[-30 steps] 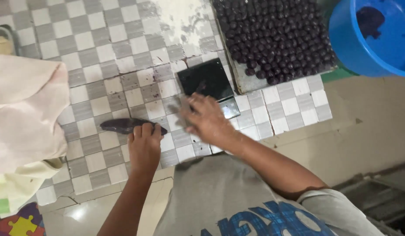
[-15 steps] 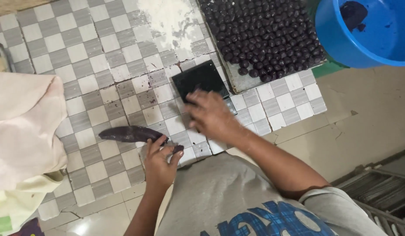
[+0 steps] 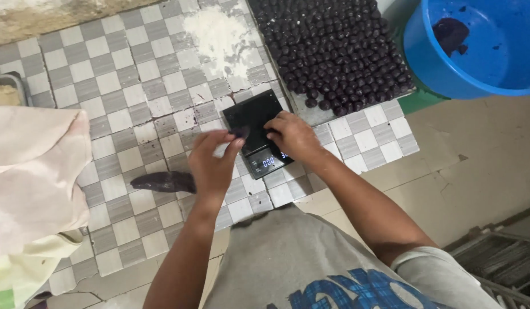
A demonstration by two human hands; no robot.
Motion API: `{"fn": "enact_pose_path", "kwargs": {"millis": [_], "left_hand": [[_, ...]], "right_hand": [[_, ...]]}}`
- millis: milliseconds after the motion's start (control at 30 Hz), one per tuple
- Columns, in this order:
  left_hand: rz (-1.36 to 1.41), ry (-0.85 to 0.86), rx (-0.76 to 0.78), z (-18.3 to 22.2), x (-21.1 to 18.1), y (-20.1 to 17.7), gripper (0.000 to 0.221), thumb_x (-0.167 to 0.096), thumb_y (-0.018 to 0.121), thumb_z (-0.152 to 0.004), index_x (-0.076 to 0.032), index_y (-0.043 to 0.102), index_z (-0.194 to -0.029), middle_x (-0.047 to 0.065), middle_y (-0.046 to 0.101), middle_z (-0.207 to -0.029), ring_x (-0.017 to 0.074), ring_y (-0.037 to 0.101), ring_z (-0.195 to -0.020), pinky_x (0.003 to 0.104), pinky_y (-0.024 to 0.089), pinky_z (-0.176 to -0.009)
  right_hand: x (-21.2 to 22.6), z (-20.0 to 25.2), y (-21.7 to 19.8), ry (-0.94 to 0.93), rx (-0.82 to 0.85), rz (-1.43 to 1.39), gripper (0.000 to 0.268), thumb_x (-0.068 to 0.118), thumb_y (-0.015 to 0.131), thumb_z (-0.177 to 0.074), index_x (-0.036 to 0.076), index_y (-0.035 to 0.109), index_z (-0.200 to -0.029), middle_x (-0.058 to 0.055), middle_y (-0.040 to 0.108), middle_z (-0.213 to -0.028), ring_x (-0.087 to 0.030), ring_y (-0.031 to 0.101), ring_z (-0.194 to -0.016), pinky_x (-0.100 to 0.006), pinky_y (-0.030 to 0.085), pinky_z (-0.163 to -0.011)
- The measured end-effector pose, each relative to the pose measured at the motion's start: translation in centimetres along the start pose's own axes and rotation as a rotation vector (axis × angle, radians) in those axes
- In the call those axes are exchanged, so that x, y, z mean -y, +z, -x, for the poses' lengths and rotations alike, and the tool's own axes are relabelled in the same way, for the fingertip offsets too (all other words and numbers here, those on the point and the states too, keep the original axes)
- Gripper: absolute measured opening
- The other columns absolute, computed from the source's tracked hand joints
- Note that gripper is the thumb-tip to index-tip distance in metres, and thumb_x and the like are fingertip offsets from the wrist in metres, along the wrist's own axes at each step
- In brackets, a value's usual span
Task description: Weighing small portions of dark dough on a digital scale and rolling them into uniform balls in a bakery production area.
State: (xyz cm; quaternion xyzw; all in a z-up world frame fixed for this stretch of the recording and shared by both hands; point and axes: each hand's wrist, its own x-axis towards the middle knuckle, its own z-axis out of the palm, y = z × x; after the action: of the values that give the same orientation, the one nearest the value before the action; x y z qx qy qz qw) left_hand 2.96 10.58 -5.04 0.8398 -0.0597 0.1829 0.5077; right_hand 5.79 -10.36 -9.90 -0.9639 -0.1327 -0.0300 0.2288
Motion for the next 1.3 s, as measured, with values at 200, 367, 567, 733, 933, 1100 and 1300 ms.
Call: {"fn": "enact_pose_path", "kwargs": {"millis": [200, 367, 567, 733, 933, 1100, 1300], "left_hand": [[-0.171, 0.011, 0.092, -0.7, 1.8, 3.9, 0.040, -0.038, 0.082, -0.068, -0.012, 0.064, -0.094, 0.001, 0.060, -0.091, 0.0227, 0.063, -0.088, 0.031, 0.049, -0.078], [2.001, -0.660, 0.744, 1.4, -2.6, 3.2, 0.074, -0.068, 0.029, -0.087, -0.017, 0.036, -0.141, 0.016, 0.040, -0.141, 0.0355, 0.039, -0.129, 0.053, 0.033, -0.104], [1.618, 0.255, -0.181, 3.3, -10.6, 6.3, 0.085, -0.054, 0.072, -0.072, -0.009, 0.044, -0.139, 0.029, 0.037, -0.143, 0.0448, 0.043, -0.128, 0.050, 0.041, -0.105], [1.394, 0.148, 0.535, 3.8, -7.0, 0.1, 0.074, -0.066, 0.045, -0.085, -0.041, 0.013, -0.147, 0.020, -0.002, -0.152, 0.0444, 0.000, -0.141, 0.065, 0.006, -0.114], [1.648, -0.640, 0.510, 4.7, -3.7, -0.8, 0.090, -0.081, 0.013, -0.072, -0.033, 0.013, -0.148, 0.003, 0.008, -0.154, 0.0312, 0.003, -0.140, 0.055, -0.002, -0.107], [1.385, -0.920, 0.513, 3.2, -7.5, 0.1, 0.097, -0.087, 0.006, -0.063, -0.035, 0.022, -0.143, 0.001, 0.019, -0.152, 0.0182, 0.025, -0.129, 0.046, 0.014, -0.105], [1.026, -0.521, 0.154, 2.8, -9.1, -1.8, 0.092, -0.075, 0.005, -0.074, -0.019, 0.018, -0.146, 0.002, 0.011, -0.154, 0.0223, 0.000, -0.142, 0.055, -0.011, -0.105]], "right_hand": [[3.6, 2.9, -5.7, 0.153, -0.223, -0.588, 0.030, 0.016, 0.074, -0.075, 0.025, 0.069, -0.104, 0.002, 0.065, -0.087, -0.016, 0.063, -0.085, -0.027, 0.050, -0.075], [9.7, 3.3, 2.8, -0.622, -0.449, -0.260, 0.058, 0.046, 0.026, -0.096, 0.018, 0.023, -0.146, -0.015, 0.007, -0.154, -0.036, 0.001, -0.142, -0.057, -0.004, -0.112], [13.8, 5.4, -4.1, -0.799, -0.336, -0.166, 0.067, 0.066, 0.015, -0.096, 0.023, 0.017, -0.149, -0.006, 0.011, -0.154, -0.030, 0.000, -0.142, -0.062, -0.006, -0.110], [13.0, 4.6, -3.5, -1.012, -0.233, -0.009, 0.071, 0.072, 0.014, -0.097, 0.026, 0.010, -0.150, -0.001, 0.005, -0.153, -0.030, -0.003, -0.139, -0.072, -0.003, -0.104], [11.3, 0.0, -4.3, -0.679, -0.510, -0.120, 0.087, 0.076, 0.002, -0.079, 0.020, 0.012, -0.145, -0.019, 0.014, -0.146, -0.048, 0.012, -0.131, -0.073, 0.006, -0.097], [11.5, -0.8, -4.4, -0.231, -0.310, -0.606, 0.072, 0.073, 0.011, -0.082, 0.026, 0.038, -0.130, -0.008, 0.041, -0.118, -0.032, 0.042, -0.107, -0.051, 0.033, -0.084], [8.5, 3.0, -3.8, 0.607, 0.307, -1.762, 0.054, 0.052, 0.044, -0.090, 0.006, 0.058, -0.114, -0.014, 0.064, -0.102, -0.024, 0.068, -0.080, -0.023, 0.057, -0.046]]}}
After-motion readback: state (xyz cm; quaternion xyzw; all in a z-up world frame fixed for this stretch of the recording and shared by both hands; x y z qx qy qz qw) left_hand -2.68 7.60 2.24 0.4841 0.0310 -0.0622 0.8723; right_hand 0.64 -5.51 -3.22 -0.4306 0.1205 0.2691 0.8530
